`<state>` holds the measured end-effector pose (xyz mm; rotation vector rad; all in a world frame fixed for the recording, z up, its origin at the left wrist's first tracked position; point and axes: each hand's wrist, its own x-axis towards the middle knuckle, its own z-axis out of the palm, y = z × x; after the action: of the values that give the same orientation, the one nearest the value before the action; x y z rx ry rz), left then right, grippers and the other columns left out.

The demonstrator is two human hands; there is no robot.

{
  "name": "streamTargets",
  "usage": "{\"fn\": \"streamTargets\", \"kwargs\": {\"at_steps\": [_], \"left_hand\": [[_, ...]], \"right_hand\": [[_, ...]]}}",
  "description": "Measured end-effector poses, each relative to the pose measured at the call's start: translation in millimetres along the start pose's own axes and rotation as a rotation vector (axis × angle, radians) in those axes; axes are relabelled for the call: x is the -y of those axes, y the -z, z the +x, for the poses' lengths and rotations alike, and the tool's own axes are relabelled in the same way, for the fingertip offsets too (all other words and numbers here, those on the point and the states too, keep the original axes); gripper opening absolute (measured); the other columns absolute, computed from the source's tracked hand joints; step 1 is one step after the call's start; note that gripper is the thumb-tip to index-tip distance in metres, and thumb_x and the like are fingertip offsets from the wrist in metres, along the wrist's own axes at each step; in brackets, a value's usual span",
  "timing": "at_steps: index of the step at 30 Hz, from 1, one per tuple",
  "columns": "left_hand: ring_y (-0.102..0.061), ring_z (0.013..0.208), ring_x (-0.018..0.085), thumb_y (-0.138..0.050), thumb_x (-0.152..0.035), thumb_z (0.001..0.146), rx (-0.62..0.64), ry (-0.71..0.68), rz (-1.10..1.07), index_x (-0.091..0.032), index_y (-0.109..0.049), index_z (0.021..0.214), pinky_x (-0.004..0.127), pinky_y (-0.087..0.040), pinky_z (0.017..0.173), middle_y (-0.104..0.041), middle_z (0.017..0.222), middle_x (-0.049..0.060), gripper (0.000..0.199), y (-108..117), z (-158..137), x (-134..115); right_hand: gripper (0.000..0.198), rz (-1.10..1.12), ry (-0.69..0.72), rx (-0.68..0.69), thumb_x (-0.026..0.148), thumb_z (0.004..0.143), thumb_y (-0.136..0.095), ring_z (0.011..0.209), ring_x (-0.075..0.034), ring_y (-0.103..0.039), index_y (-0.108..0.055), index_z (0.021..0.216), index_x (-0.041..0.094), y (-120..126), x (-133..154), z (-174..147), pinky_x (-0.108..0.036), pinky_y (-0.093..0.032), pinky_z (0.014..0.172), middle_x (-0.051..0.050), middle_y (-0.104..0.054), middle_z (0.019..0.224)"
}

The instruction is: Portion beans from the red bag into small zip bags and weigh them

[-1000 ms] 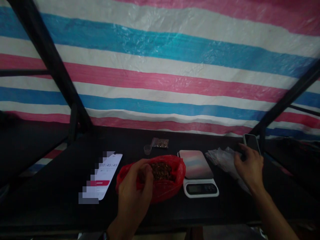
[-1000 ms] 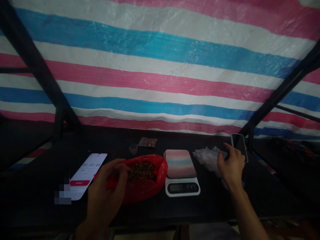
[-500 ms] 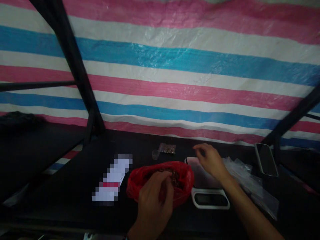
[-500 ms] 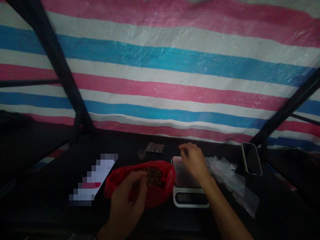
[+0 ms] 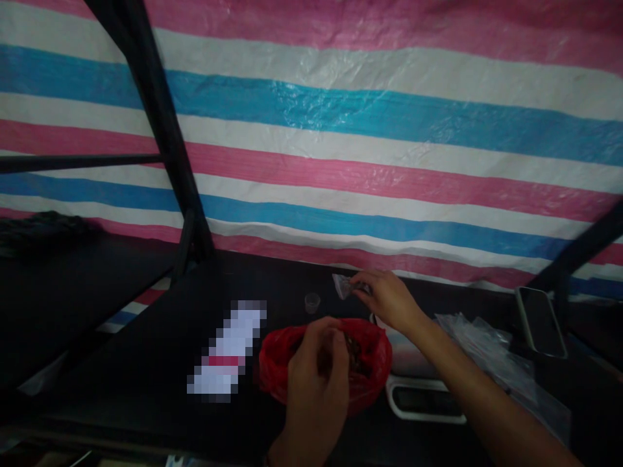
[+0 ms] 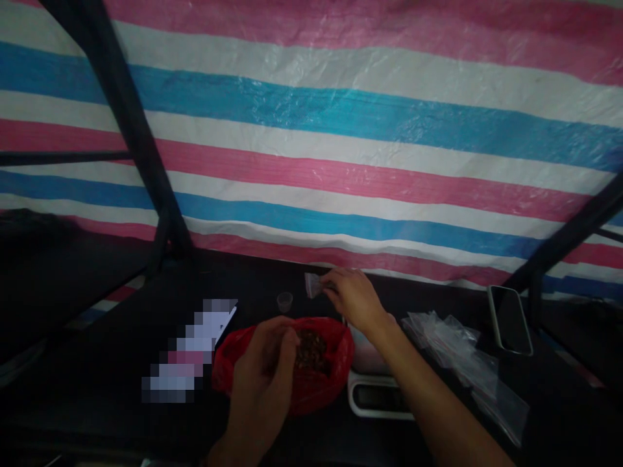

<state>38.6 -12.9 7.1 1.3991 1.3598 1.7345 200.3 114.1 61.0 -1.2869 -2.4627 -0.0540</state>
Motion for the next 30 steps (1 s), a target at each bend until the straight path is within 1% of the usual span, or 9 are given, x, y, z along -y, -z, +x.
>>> {"fn": "streamTargets", "kwargs": {"at_steps": [2,4,8,12,14,17,23,28,30], "left_hand": [[-0.070,0.066,0.015,-0.058,-0.046,0.101,0.044,0.155,-0.139,-0.023,-0.066,0.110,0.023,-0.055,0.055,-0.074,0.084,0.001,0.027,-4.4,2.8,0.5],[-0.060,0.054,0.011,-0.062,-0.055,0.097,0.089,0.246,-0.266,-0.021,-0.064,0.104,0.020,-0.047,0.047,-0.070,0.079,-0.001,0.035,-9.2,5.6,2.2],[-0.042,0.041,0.007,-0.074,-0.068,0.083,0.119,0.375,-0.417,-0.021,-0.059,0.091,0.018,-0.032,0.038,-0.056,0.059,-0.008,0.050,-15.7,8.9,8.0],[-0.043,0.044,0.006,-0.081,-0.068,0.076,0.284,0.441,-0.470,-0.018,-0.065,0.088,0.018,-0.033,0.041,-0.057,0.059,-0.006,0.054,-14.2,11.2,8.6],[-0.046,0.048,0.007,-0.084,-0.064,0.076,0.320,0.427,-0.478,-0.018,-0.067,0.087,0.018,-0.037,0.044,-0.060,0.062,-0.005,0.051,-11.7,12.6,5.7],[-0.053,0.053,0.009,-0.086,-0.056,0.077,0.287,0.348,-0.481,-0.018,-0.068,0.083,0.020,-0.045,0.051,-0.062,0.063,-0.004,0.042,-8.7,13.9,1.9],[-0.067,0.069,0.015,-0.080,-0.041,0.082,0.259,0.274,-0.422,-0.019,-0.072,0.082,0.025,-0.056,0.066,-0.071,0.073,0.000,0.023,-8.8,14.3,4.0],[-0.068,0.069,0.016,-0.066,-0.040,0.091,0.283,0.199,-0.213,-0.020,-0.070,0.087,0.026,-0.055,0.066,-0.070,0.074,0.000,0.021,-9.7,12.9,5.7],[-0.063,0.064,0.014,-0.063,-0.036,0.091,0.263,0.124,-0.092,-0.021,-0.064,0.080,0.024,-0.051,0.061,-0.065,0.070,-0.002,0.019,-9.8,11.1,5.5]], "right_hand": [[0.018,0.070,0.137,-0.097,0.019,0.097,-0.070,0.108,-0.026,-0.072,-0.076,0.112,0.025,14.1,13.4,-27.5,-0.042,-0.050,0.097,-0.006,-0.080,0.116],[0.019,0.109,0.191,-0.150,0.018,0.097,-0.069,0.105,-0.025,-0.072,-0.075,0.114,0.025,21.4,28.4,-53.2,-0.041,-0.052,0.092,-0.007,-0.080,0.116],[0.019,0.136,0.196,-0.293,0.015,0.099,-0.066,0.098,-0.025,-0.073,-0.074,0.115,0.023,17.0,41.7,-84.5,-0.041,-0.054,0.087,-0.007,-0.081,0.112],[0.022,0.234,0.172,-0.376,0.015,0.099,-0.064,0.102,-0.024,-0.074,-0.074,0.115,0.026,8.9,35.7,-93.8,-0.041,-0.056,0.093,-0.006,-0.081,0.112],[0.027,0.291,0.136,-0.392,0.013,0.098,-0.062,0.109,-0.025,-0.072,-0.073,0.118,0.028,9.2,37.4,-96.4,-0.043,-0.056,0.097,-0.006,-0.079,0.118],[0.030,0.404,0.050,-0.399,0.013,0.096,-0.060,0.117,-0.025,-0.069,-0.071,0.120,0.028,11.5,51.5,-98.4,-0.042,-0.056,0.098,-0.008,-0.074,0.125],[0.006,0.562,-0.122,-0.358,0.020,0.097,-0.066,0.091,-0.021,-0.068,-0.069,0.099,0.025,4.2,74.5,-88.6,-0.033,-0.055,0.081,-0.004,-0.072,0.095],[0.014,0.501,-0.166,-0.372,0.019,0.099,-0.059,0.079,-0.019,-0.064,-0.064,0.086,0.024,-2.9,65.8,-82.8,-0.030,-0.049,0.072,-0.001,-0.067,0.082],[0.014,0.442,-0.200,-0.428,0.018,0.097,-0.057,0.076,-0.019,-0.063,-0.060,0.084,0.024,-4.1,63.7,-82.7,-0.030,-0.047,0.069,-0.001,-0.065,0.080]]}}
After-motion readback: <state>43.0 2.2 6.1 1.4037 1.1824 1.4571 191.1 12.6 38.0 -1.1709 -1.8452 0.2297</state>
